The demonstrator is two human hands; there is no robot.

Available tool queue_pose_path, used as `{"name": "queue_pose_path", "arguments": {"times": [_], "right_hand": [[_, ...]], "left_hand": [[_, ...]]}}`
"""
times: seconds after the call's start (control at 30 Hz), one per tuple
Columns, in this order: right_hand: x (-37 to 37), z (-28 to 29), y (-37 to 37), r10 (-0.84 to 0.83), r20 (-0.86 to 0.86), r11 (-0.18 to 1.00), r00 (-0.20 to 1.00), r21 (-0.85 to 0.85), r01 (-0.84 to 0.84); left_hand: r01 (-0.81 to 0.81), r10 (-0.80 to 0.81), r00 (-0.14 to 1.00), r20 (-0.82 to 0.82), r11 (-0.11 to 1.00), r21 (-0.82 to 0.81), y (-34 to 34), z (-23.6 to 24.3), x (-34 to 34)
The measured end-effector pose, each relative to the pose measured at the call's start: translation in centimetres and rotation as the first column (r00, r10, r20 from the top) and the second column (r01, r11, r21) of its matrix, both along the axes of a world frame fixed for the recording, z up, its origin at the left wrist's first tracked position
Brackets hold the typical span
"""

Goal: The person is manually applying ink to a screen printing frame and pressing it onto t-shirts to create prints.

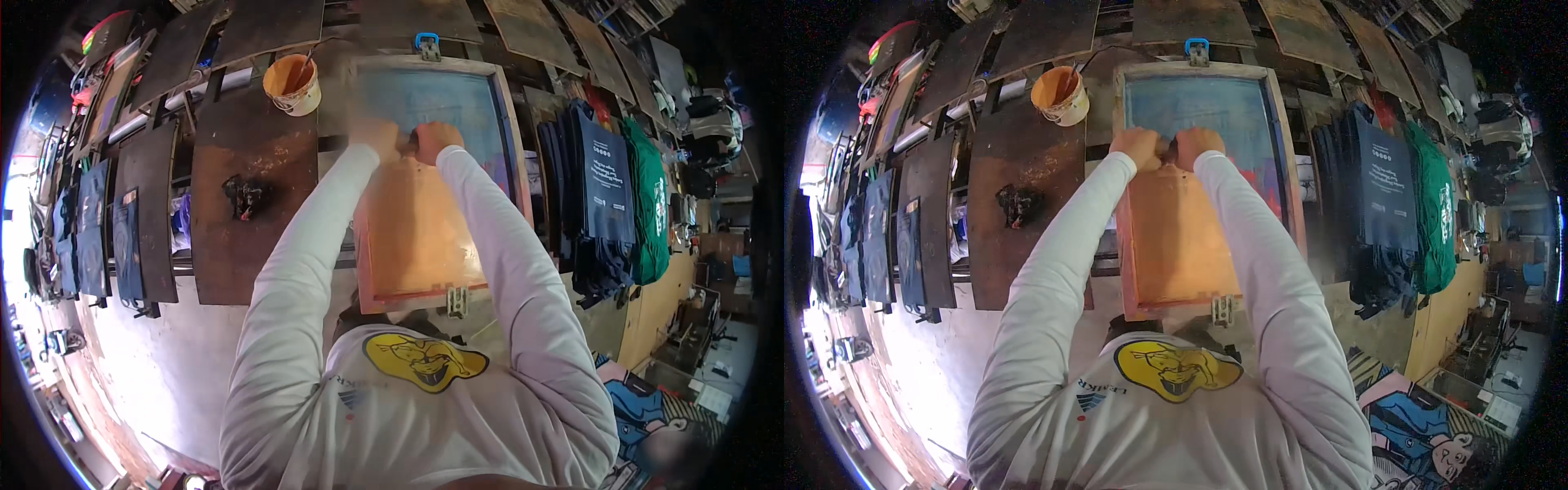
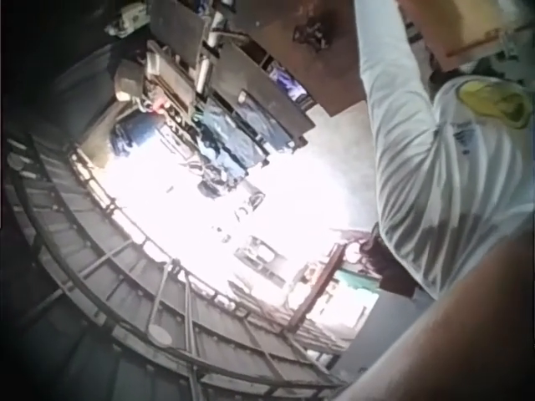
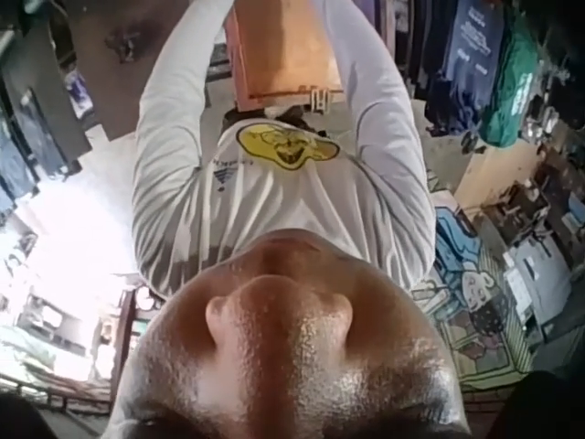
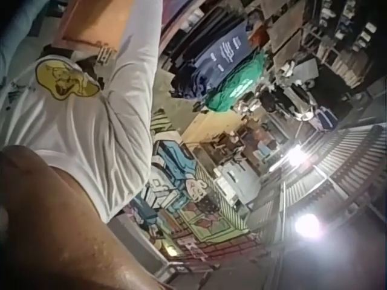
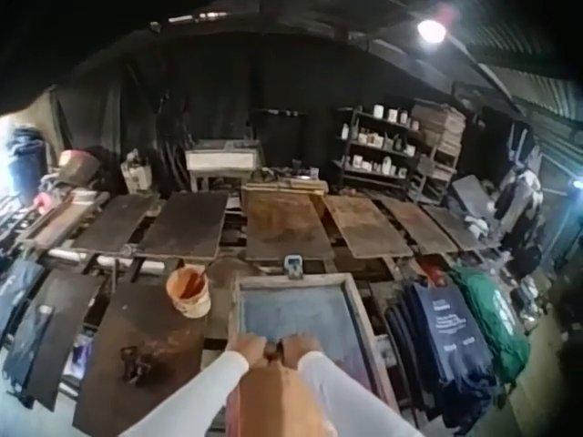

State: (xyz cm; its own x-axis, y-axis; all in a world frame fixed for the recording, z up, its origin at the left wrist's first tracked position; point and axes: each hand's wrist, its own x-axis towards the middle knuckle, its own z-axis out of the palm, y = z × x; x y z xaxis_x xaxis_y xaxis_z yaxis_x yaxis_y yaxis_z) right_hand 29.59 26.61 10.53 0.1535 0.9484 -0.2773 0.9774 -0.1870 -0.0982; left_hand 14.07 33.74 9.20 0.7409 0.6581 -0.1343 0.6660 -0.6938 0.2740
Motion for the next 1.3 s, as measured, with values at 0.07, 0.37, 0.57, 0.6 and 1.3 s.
{"name": "queue_pose_path", "arguments": {"times": [0.07,0.37,0.57,0.6,1.3], "right_hand": [[-0.2,0.2,0.2,0.022,0.06,1.0,0.998,0.002,-0.023],[-4.3,-1.6,-17.2,0.21,0.014,0.967,0.978,0.147,-0.21],[-3.9,0.0,-16.1,0.201,-0.017,0.978,0.979,0.056,-0.2],[-3.6,0.6,-14.6,0.172,-0.026,0.985,0.985,0.029,-0.171],[-4.0,-3.2,-15.1,0.213,0.002,0.946,0.977,0.251,-0.207]], "left_hand": [[-0.01,0.01,1.0,0.001,0.999,0.051,0.1,0.4,0.2],[-0.058,0.06,0.993,0.106,0.998,-0.02,-18.4,-0.9,-5.5],[-0.071,0.072,0.997,0.034,0.997,-0.039,-17.6,0.6,-5.3],[-0.055,0.057,0.998,0.035,0.997,-0.05,-16.0,0.8,-5.0],[-0.031,0.033,0.986,0.163,0.999,-0.014,-16.6,0.5,-5.6]]}}
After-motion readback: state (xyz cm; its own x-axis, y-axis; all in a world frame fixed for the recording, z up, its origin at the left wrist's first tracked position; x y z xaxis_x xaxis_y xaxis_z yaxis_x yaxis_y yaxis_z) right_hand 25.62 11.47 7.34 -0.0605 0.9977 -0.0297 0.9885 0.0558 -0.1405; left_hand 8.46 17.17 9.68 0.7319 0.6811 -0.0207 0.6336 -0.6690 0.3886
